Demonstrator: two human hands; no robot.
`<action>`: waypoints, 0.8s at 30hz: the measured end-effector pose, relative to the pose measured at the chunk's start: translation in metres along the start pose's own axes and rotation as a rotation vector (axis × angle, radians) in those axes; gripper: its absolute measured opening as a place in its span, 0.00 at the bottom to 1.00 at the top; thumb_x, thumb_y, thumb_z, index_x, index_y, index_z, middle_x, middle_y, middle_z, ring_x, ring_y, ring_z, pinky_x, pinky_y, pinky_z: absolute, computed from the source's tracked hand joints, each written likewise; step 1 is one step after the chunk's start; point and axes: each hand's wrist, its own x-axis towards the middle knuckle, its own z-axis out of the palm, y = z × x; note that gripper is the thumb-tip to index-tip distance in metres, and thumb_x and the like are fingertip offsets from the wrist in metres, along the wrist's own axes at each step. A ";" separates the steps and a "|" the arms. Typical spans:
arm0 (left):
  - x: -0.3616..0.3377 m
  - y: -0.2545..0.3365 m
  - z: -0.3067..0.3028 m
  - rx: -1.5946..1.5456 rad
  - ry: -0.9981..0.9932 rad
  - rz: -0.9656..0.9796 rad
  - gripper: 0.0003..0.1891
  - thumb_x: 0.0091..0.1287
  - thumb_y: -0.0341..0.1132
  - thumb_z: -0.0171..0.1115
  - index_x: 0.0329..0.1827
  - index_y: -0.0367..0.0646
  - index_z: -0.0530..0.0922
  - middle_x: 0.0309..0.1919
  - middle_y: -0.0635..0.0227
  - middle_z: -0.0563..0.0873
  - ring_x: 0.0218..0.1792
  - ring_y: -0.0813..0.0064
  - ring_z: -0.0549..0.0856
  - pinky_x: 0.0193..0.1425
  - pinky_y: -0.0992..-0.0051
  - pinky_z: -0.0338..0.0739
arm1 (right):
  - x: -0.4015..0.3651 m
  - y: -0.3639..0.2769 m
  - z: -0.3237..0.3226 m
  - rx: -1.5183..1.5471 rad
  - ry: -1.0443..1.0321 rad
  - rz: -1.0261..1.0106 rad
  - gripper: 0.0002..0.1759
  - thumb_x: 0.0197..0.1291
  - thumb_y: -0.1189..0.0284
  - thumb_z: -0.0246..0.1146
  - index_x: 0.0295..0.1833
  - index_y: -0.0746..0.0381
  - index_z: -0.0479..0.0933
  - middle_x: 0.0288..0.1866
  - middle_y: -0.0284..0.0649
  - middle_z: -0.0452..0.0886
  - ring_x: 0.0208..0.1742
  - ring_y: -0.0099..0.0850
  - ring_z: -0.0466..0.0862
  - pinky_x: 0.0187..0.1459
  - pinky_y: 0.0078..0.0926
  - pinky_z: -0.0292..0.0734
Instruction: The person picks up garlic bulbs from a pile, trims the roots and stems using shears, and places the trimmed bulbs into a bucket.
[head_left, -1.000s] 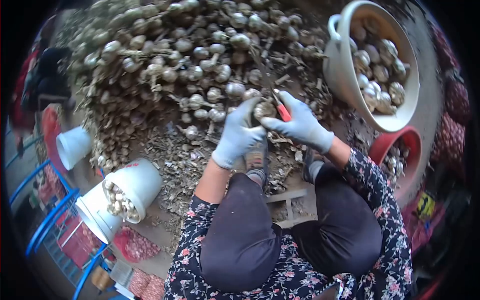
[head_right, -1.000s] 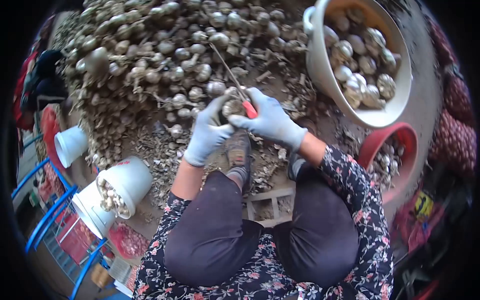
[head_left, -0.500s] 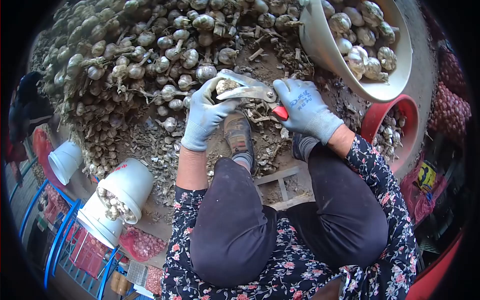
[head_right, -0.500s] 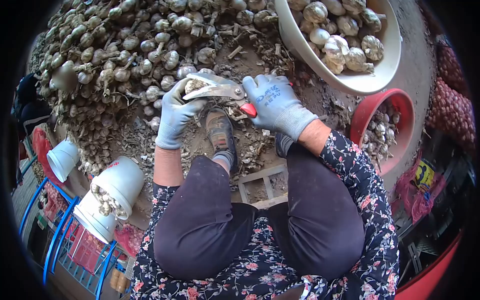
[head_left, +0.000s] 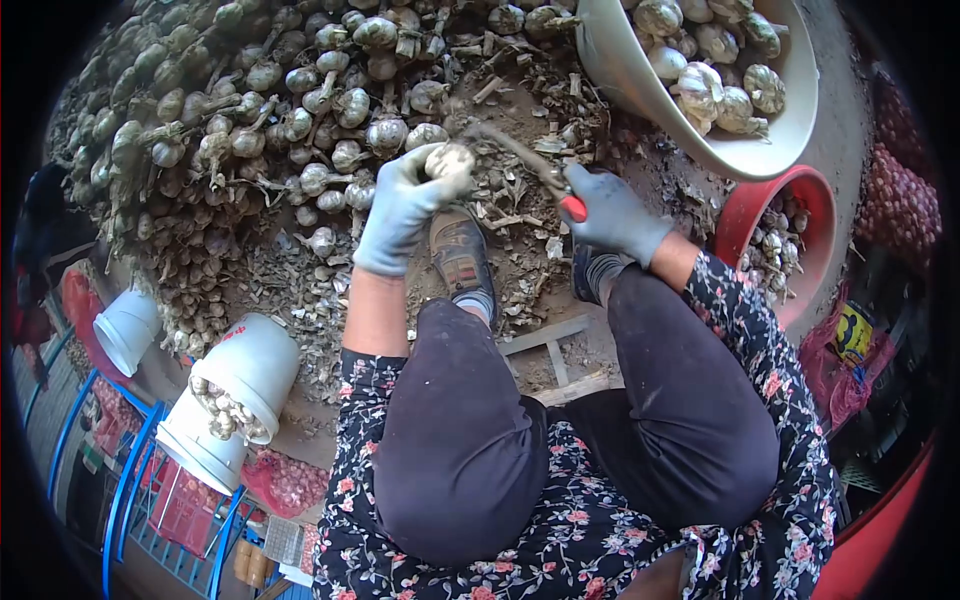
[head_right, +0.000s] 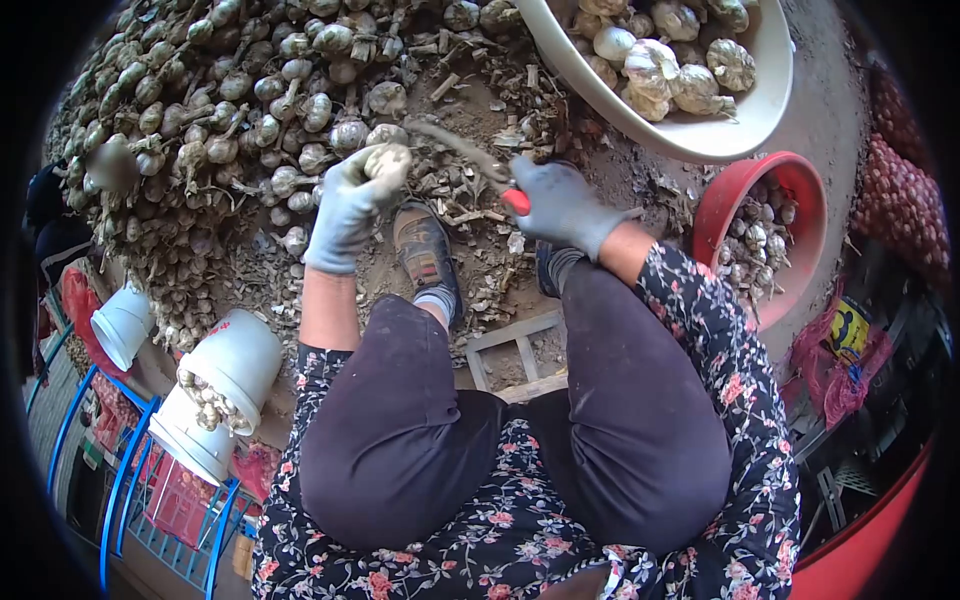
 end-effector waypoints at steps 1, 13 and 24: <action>0.012 0.004 0.008 0.060 -0.010 0.028 0.22 0.56 0.30 0.70 0.53 0.32 0.79 0.39 0.73 0.84 0.36 0.86 0.81 0.42 0.84 0.77 | -0.005 0.002 0.008 0.133 0.082 0.042 0.16 0.57 0.63 0.62 0.42 0.62 0.68 0.31 0.55 0.81 0.36 0.54 0.82 0.40 0.49 0.76; -0.010 -0.023 -0.074 0.202 0.918 0.141 0.09 0.61 0.27 0.62 0.43 0.34 0.82 0.23 0.73 0.81 0.21 0.84 0.76 0.24 0.79 0.73 | -0.013 0.003 0.024 0.090 -0.062 0.161 0.16 0.57 0.64 0.63 0.44 0.61 0.68 0.32 0.55 0.80 0.39 0.55 0.81 0.39 0.51 0.73; -0.006 -0.073 -0.089 0.890 0.671 -0.123 0.30 0.50 0.36 0.76 0.54 0.34 0.72 0.45 0.53 0.84 0.46 0.61 0.84 0.52 0.66 0.78 | 0.002 -0.022 0.022 -0.105 -0.188 -0.061 0.17 0.56 0.66 0.62 0.48 0.61 0.67 0.38 0.53 0.79 0.43 0.53 0.81 0.42 0.48 0.74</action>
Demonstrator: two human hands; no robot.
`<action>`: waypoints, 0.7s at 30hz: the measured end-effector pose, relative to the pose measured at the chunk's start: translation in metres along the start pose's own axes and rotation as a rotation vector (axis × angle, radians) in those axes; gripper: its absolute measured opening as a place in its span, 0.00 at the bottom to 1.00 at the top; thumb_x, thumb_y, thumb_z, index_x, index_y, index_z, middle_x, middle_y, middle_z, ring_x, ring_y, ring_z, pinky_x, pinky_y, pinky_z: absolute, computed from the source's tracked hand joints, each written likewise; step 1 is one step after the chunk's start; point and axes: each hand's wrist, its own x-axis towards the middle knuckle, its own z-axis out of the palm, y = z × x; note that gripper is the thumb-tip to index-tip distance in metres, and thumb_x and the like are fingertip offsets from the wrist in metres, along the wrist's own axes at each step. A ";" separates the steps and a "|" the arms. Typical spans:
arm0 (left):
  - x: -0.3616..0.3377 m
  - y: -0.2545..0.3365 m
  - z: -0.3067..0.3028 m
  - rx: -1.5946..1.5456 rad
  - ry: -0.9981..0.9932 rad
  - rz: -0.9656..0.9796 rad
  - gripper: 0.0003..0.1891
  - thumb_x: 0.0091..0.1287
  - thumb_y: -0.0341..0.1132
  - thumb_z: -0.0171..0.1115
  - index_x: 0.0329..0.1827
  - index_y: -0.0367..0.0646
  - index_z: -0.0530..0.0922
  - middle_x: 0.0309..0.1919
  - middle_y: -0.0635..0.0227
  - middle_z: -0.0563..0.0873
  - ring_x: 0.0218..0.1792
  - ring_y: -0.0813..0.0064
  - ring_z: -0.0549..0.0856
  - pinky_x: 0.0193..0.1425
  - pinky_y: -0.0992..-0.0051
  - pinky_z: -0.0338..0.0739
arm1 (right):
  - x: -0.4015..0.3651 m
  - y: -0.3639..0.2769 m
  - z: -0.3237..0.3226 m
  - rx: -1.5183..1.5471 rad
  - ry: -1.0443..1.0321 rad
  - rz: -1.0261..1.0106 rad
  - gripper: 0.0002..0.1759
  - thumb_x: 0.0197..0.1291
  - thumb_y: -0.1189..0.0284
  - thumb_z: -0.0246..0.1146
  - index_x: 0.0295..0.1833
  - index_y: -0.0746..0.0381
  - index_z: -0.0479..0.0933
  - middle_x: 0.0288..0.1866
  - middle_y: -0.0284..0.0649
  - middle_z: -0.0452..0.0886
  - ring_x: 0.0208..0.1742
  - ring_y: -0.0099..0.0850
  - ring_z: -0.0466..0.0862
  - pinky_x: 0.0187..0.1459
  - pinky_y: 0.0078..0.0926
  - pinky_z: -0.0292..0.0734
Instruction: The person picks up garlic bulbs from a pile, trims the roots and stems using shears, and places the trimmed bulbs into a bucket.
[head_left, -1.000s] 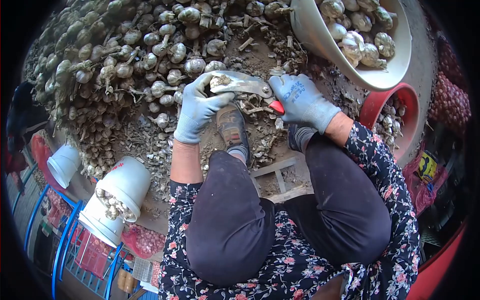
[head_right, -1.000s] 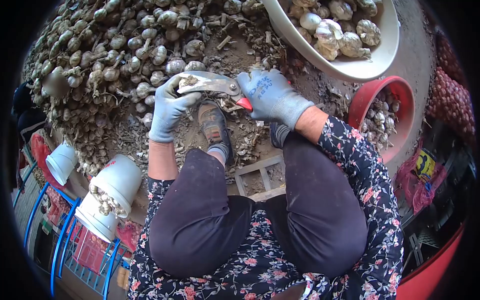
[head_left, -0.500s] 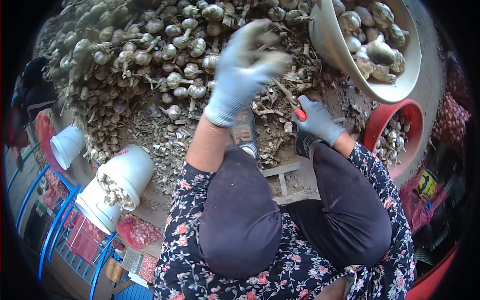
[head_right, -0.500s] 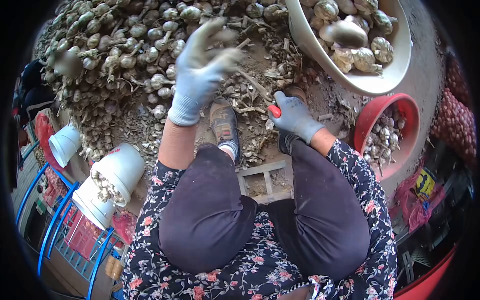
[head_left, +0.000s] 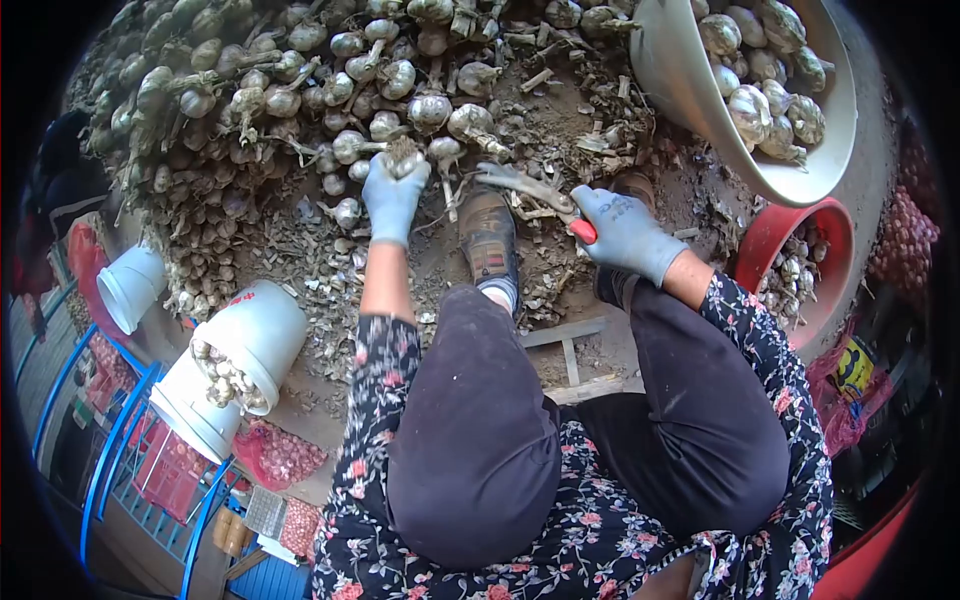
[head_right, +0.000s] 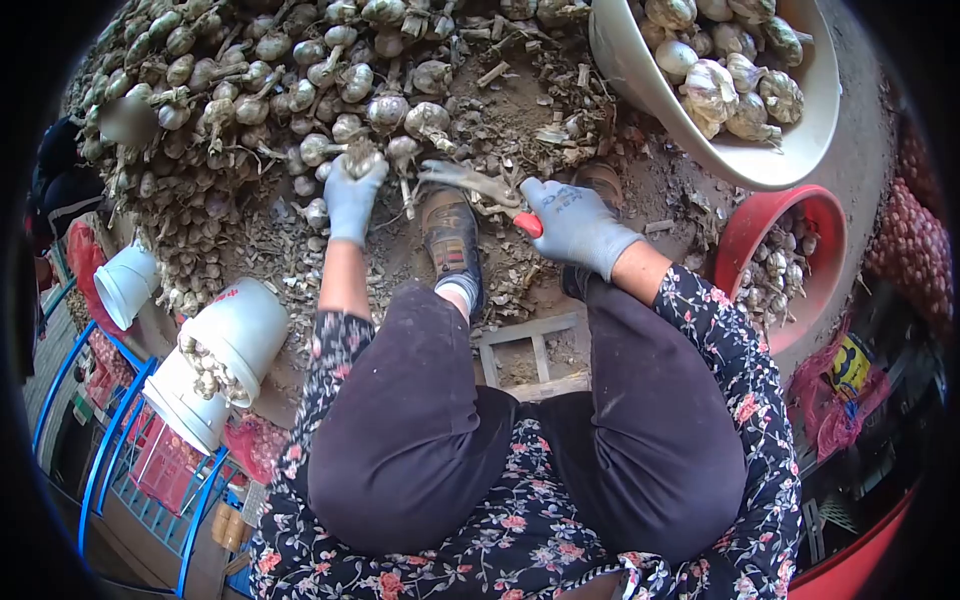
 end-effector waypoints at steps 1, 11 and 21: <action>-0.006 0.002 -0.004 -0.319 -0.014 0.110 0.30 0.51 0.32 0.76 0.56 0.34 0.72 0.45 0.58 0.85 0.45 0.70 0.84 0.51 0.71 0.79 | 0.003 -0.007 -0.007 -0.056 -0.037 0.022 0.19 0.53 0.68 0.63 0.49 0.61 0.66 0.41 0.51 0.78 0.45 0.50 0.80 0.44 0.45 0.75; -0.042 0.055 -0.044 -0.577 -0.146 0.313 0.30 0.50 0.29 0.73 0.58 0.36 0.73 0.48 0.65 0.83 0.46 0.77 0.82 0.53 0.77 0.77 | 0.024 -0.056 -0.039 -0.197 0.072 -0.010 0.24 0.54 0.62 0.64 0.52 0.62 0.66 0.43 0.51 0.78 0.47 0.48 0.80 0.48 0.43 0.74; -0.055 0.078 -0.051 -0.151 0.025 0.591 0.27 0.47 0.29 0.72 0.53 0.35 0.77 0.42 0.64 0.85 0.43 0.76 0.83 0.50 0.76 0.77 | 0.028 -0.055 -0.042 -0.216 -0.016 -0.045 0.25 0.53 0.62 0.64 0.51 0.64 0.67 0.42 0.50 0.79 0.47 0.45 0.81 0.47 0.41 0.75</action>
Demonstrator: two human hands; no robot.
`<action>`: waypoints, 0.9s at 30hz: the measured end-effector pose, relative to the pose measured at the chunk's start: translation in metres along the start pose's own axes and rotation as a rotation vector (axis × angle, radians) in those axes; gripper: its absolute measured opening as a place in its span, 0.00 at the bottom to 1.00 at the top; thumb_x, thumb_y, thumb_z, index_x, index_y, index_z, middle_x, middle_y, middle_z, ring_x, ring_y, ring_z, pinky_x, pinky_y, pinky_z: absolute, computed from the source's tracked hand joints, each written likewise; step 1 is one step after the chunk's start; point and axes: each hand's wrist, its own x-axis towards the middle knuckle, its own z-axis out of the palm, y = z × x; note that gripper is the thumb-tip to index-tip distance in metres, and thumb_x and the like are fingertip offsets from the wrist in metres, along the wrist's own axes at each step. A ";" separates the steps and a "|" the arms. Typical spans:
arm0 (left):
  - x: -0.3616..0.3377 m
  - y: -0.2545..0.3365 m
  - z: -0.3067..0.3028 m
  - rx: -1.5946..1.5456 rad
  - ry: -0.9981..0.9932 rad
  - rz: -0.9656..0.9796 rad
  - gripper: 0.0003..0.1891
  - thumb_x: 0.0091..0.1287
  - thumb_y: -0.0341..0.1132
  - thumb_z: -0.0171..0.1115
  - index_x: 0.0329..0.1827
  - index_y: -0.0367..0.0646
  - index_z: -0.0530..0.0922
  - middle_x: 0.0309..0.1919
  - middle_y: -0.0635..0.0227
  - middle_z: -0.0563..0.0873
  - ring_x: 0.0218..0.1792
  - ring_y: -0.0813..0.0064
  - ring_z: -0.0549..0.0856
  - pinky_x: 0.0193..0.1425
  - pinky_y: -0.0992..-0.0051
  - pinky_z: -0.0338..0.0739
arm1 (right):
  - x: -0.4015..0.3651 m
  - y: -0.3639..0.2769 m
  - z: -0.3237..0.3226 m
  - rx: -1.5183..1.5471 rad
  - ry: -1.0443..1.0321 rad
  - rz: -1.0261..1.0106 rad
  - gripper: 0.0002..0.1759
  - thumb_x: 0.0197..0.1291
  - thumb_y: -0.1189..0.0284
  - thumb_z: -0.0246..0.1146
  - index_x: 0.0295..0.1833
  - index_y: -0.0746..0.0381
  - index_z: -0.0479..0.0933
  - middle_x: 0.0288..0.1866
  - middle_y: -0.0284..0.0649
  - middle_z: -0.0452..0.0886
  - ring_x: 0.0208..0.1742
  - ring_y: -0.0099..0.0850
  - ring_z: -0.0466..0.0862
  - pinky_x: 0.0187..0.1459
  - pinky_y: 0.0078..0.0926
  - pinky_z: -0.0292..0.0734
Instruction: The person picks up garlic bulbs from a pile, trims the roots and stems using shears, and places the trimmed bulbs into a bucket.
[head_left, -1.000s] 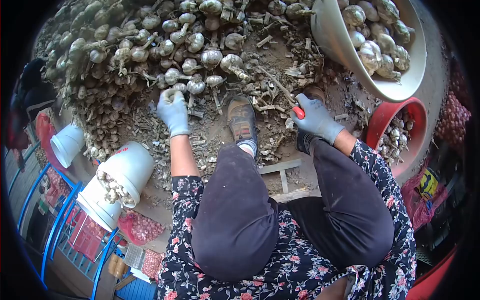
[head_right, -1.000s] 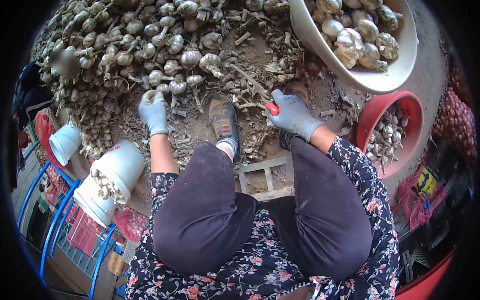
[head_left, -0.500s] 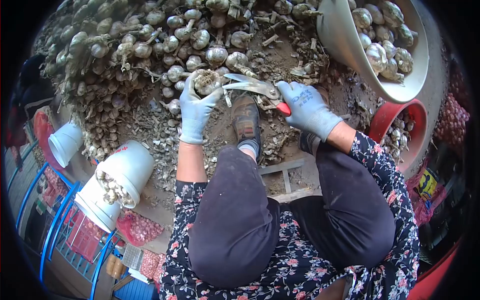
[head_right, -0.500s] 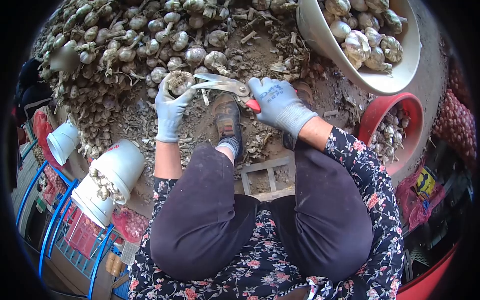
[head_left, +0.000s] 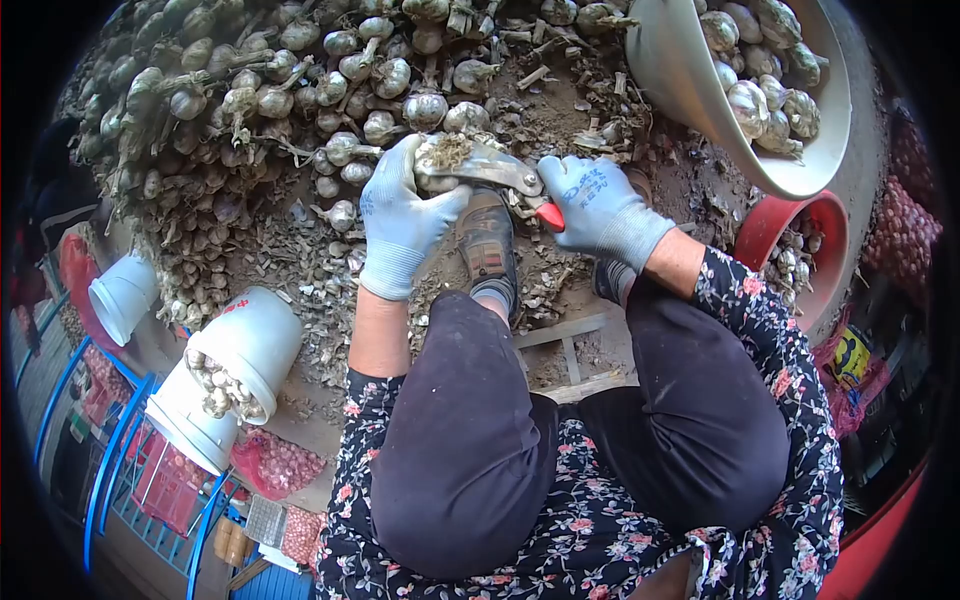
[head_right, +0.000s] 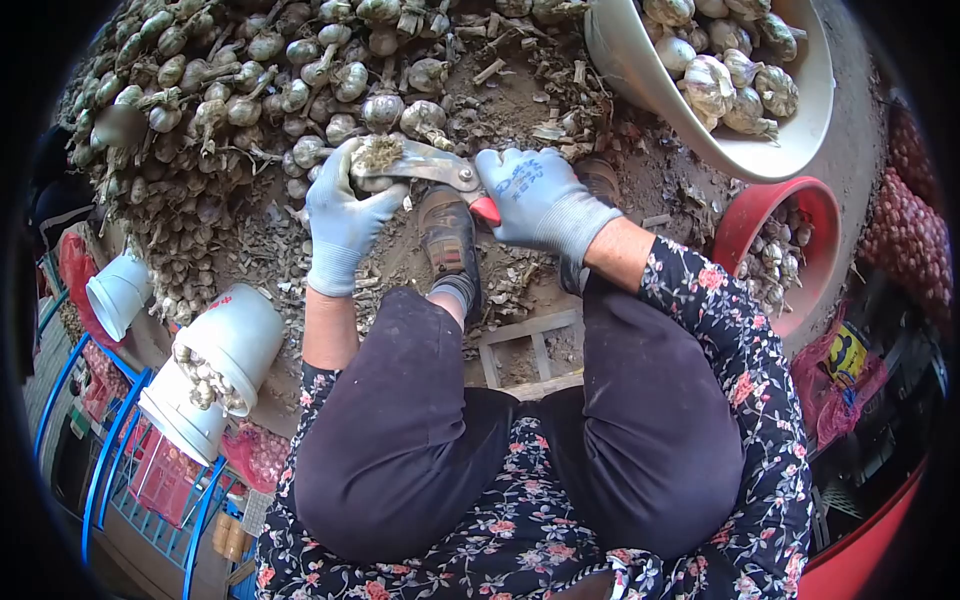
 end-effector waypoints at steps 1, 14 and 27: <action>0.001 -0.004 0.000 -0.056 -0.058 -0.029 0.27 0.47 0.29 0.73 0.53 0.35 0.77 0.42 0.65 0.85 0.42 0.78 0.83 0.50 0.77 0.77 | -0.001 0.002 -0.002 0.011 -0.067 -0.008 0.24 0.54 0.61 0.63 0.50 0.64 0.68 0.42 0.50 0.80 0.47 0.45 0.82 0.46 0.40 0.77; 0.002 -0.017 0.014 -0.944 -0.161 -0.356 0.32 0.49 0.21 0.69 0.61 0.34 0.72 0.48 0.67 0.83 0.47 0.79 0.82 0.54 0.78 0.77 | -0.033 0.029 0.021 0.304 0.031 0.209 0.18 0.58 0.62 0.61 0.46 0.63 0.67 0.36 0.55 0.82 0.42 0.50 0.84 0.44 0.46 0.76; 0.002 -0.022 0.012 -0.511 -0.283 -0.213 0.36 0.41 0.28 0.76 0.57 0.33 0.74 0.47 0.69 0.81 0.48 0.80 0.80 0.55 0.79 0.75 | -0.016 0.016 -0.016 -0.265 0.002 0.006 0.25 0.54 0.58 0.66 0.51 0.61 0.68 0.44 0.45 0.80 0.48 0.40 0.82 0.47 0.41 0.74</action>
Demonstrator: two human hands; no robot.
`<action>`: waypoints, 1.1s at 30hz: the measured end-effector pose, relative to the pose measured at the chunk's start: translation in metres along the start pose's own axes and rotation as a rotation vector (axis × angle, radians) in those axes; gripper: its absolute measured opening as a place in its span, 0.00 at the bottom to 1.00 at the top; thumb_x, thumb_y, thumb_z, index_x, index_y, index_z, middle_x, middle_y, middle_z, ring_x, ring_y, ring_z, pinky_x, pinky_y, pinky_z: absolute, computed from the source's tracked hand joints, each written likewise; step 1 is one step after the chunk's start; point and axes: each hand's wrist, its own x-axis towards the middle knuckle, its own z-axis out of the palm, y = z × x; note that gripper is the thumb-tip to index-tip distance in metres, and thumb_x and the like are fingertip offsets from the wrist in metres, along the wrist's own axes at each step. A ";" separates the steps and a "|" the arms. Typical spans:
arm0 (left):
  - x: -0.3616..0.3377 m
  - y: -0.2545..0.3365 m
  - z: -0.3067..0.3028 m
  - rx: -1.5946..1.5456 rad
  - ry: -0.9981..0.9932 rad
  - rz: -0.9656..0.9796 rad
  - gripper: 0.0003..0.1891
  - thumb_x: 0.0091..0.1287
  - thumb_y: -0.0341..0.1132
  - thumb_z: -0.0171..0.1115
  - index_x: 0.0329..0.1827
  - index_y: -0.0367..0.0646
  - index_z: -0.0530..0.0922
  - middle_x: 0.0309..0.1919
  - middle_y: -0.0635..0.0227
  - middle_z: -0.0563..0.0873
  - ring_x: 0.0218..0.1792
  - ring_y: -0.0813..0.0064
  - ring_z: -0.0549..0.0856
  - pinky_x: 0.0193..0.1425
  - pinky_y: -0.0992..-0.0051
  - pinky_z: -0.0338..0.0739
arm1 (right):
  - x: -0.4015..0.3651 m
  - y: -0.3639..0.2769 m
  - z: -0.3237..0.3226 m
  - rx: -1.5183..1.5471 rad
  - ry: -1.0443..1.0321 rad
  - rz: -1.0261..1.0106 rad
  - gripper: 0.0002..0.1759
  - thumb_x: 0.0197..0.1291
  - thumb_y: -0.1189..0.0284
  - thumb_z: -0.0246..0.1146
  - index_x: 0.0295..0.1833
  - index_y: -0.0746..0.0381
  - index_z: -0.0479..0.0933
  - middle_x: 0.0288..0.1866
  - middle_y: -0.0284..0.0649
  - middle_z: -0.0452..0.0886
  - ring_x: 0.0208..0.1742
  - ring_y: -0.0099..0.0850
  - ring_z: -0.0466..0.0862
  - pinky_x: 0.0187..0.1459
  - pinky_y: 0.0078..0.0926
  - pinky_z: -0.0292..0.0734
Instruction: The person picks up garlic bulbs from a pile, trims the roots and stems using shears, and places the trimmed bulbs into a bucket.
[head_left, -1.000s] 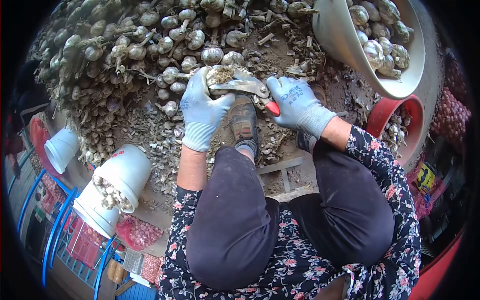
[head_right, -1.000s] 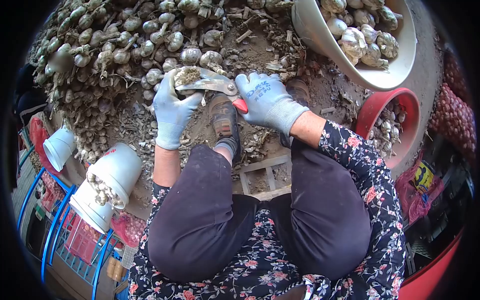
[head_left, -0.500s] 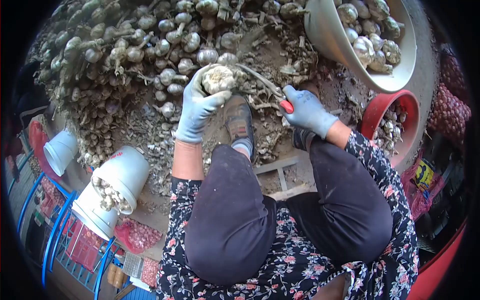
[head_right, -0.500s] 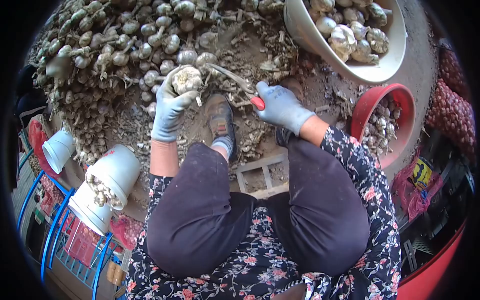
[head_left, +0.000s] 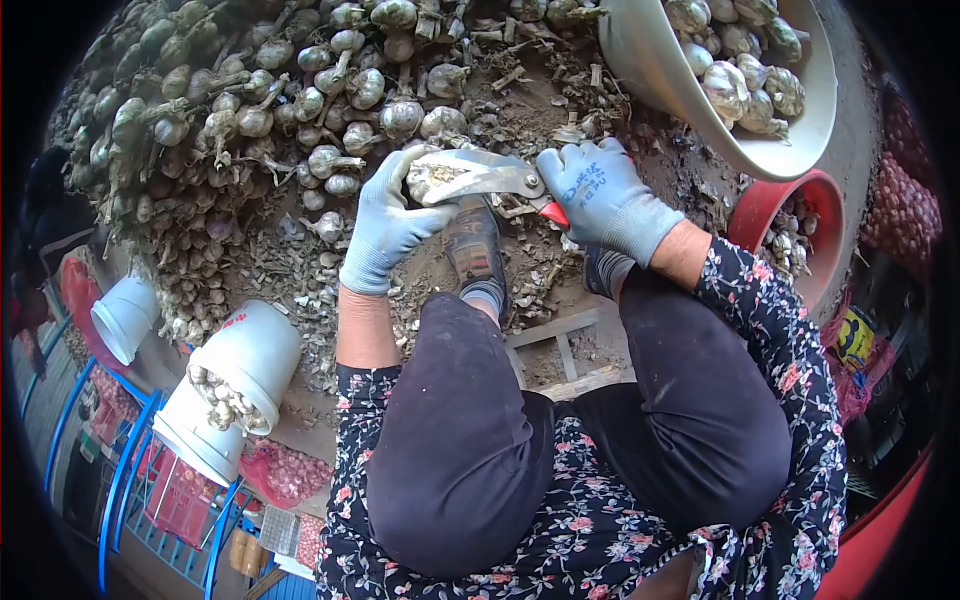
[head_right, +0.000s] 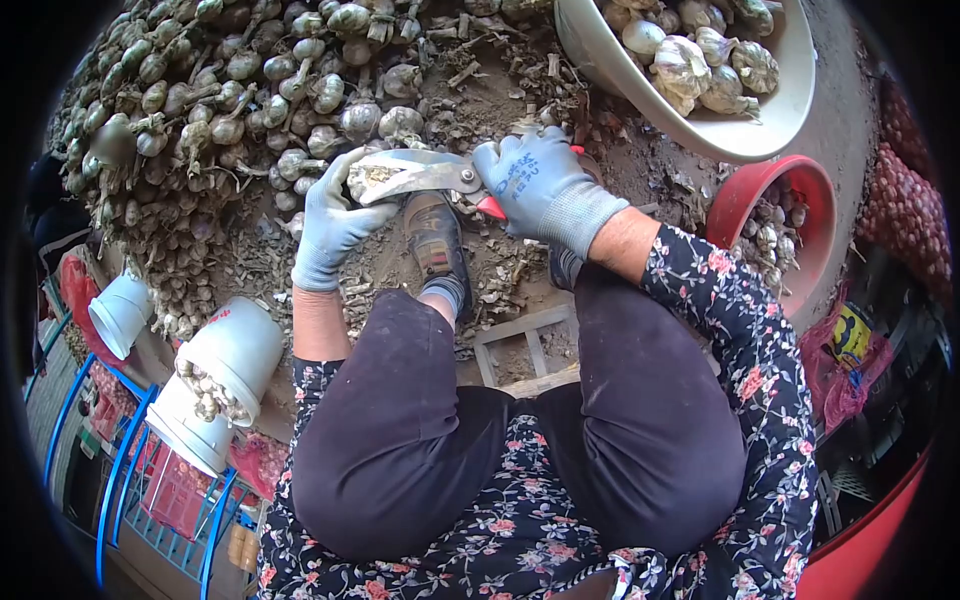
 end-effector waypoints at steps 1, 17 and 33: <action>-0.001 0.005 -0.001 -0.064 -0.044 -0.083 0.35 0.41 0.28 0.76 0.57 0.32 0.74 0.47 0.68 0.81 0.47 0.81 0.80 0.54 0.78 0.76 | 0.001 0.001 0.000 0.028 -0.061 -0.042 0.25 0.53 0.59 0.66 0.50 0.62 0.68 0.42 0.46 0.81 0.46 0.41 0.84 0.45 0.42 0.75; 0.008 -0.026 0.024 -1.288 0.021 0.004 0.29 0.56 0.34 0.70 0.61 0.45 0.69 0.52 0.63 0.79 0.48 0.66 0.83 0.52 0.62 0.84 | -0.019 -0.001 0.026 1.002 -0.287 0.023 0.37 0.60 0.52 0.63 0.66 0.65 0.65 0.56 0.58 0.76 0.58 0.50 0.77 0.56 0.40 0.70; 0.053 0.125 0.064 -0.462 -0.144 0.358 0.36 0.62 0.33 0.65 0.70 0.39 0.56 0.55 0.62 0.72 0.49 0.68 0.81 0.51 0.71 0.81 | -0.037 0.013 0.061 1.865 -0.251 0.303 0.15 0.65 0.63 0.61 0.29 0.58 0.69 0.21 0.26 0.67 0.21 0.17 0.68 0.23 0.19 0.64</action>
